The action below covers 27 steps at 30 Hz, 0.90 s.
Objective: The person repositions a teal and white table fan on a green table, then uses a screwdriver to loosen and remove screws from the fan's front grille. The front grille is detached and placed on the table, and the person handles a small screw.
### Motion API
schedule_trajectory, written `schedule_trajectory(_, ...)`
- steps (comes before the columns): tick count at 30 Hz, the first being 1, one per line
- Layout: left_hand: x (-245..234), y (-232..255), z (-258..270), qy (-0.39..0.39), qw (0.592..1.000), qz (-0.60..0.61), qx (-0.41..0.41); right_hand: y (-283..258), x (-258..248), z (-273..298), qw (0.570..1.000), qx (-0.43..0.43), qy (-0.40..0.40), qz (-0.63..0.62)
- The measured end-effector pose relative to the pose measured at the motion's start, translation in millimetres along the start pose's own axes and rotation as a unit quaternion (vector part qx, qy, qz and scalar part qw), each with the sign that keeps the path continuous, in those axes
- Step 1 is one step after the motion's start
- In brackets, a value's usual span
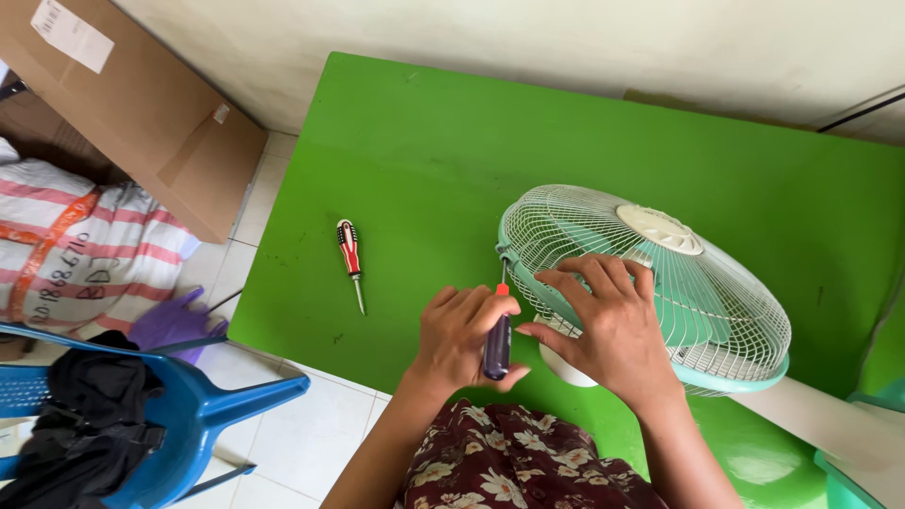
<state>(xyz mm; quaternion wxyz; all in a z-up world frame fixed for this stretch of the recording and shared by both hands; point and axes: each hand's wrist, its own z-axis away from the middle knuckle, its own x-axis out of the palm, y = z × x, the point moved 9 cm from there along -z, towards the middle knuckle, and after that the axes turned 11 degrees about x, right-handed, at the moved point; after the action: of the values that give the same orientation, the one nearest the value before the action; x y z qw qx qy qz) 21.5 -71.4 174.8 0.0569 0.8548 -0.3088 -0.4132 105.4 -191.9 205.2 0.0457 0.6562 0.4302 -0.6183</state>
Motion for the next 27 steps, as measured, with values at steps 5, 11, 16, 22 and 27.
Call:
schedule_trajectory(5,-0.7,4.3,9.0,-0.016,0.997,-0.060,0.050,5.6,-4.0,-0.3,1.000,0.001,0.010,-0.018)
schedule_trajectory(11,-25.4,15.9,5.6,0.074,0.991,-0.106,0.024,11.4,-5.5,1.1,0.999,0.001,0.014,-0.036)
schedule_trajectory(16,-2.3,10.2,13.3,0.112,0.989,0.090,-0.024,16.0,-5.7,2.3,0.998,0.000,0.006,-0.055)
schedule_trajectory(22,15.5,12.4,21.4,0.023,0.995,0.092,0.011,17.3,-7.2,2.7,0.997,-0.009,0.001,-0.075)
schedule_trajectory(27,12.9,23.5,9.7,-0.014,0.994,0.108,0.020,18.0,-5.5,3.4,0.997,-0.007,-0.011,-0.077)
